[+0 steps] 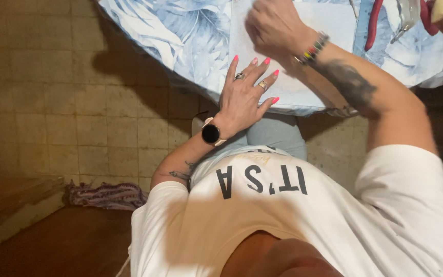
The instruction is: Stenciling a blue rabbit design onto paper using a sponge and paint
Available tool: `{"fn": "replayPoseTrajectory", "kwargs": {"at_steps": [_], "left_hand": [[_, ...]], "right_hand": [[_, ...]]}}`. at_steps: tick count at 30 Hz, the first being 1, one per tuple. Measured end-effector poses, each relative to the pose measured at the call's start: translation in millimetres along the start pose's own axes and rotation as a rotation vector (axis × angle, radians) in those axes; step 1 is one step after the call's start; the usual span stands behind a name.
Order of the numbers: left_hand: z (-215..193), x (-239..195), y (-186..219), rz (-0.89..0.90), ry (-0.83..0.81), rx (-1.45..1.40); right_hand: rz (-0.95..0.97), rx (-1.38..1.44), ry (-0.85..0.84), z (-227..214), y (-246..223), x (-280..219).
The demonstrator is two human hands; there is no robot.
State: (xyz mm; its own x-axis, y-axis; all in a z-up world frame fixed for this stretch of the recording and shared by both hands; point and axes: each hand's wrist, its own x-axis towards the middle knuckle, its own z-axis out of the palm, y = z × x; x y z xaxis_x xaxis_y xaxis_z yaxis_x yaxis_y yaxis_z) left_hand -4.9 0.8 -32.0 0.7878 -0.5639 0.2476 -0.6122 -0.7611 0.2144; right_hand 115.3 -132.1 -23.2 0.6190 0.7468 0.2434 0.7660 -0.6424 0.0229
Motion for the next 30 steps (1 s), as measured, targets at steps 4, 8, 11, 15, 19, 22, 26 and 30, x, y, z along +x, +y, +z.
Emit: {"fn": "replayPoseTrajectory", "kwargs": {"at_steps": [4, 8, 11, 15, 19, 22, 26, 30], "left_hand": [[0.4, 0.1, -0.2, -0.010, -0.003, -0.020], [-3.9, 0.8, 1.4, -0.018, -0.008, -0.023], [-4.8, 1.3, 1.1, 0.004, -0.005, -0.020], [-4.4, 3.1, 3.2, 0.025, 0.021, -0.062], [-18.0, 17.2, 10.7, -0.050, 0.292, -0.228], [-22.9, 21.7, 18.7, -0.086, 0.318, -0.406], [-22.8, 24.4, 23.5, -0.107, 0.356, -0.535], [-23.3, 26.0, 25.7, -0.100, 0.435, -0.647]], "right_hand": [[-0.205, -0.192, 0.068, 4.7, 10.8, -4.0], [-0.368, -0.114, -0.068, -29.4, 19.3, -76.6], [-0.504, -0.164, -0.465, -59.5, 35.1, -120.6], [-0.106, -0.201, -0.673, -77.7, 38.9, -135.3], [0.115, 0.424, 0.071, -64.7, 4.8, -118.4], [0.201, 0.681, 0.232, -75.7, -30.6, -100.3], [0.293, 0.794, 0.293, -67.8, -44.1, -92.0], [0.359, 0.817, 0.367, -62.6, -51.5, -89.1]]}}
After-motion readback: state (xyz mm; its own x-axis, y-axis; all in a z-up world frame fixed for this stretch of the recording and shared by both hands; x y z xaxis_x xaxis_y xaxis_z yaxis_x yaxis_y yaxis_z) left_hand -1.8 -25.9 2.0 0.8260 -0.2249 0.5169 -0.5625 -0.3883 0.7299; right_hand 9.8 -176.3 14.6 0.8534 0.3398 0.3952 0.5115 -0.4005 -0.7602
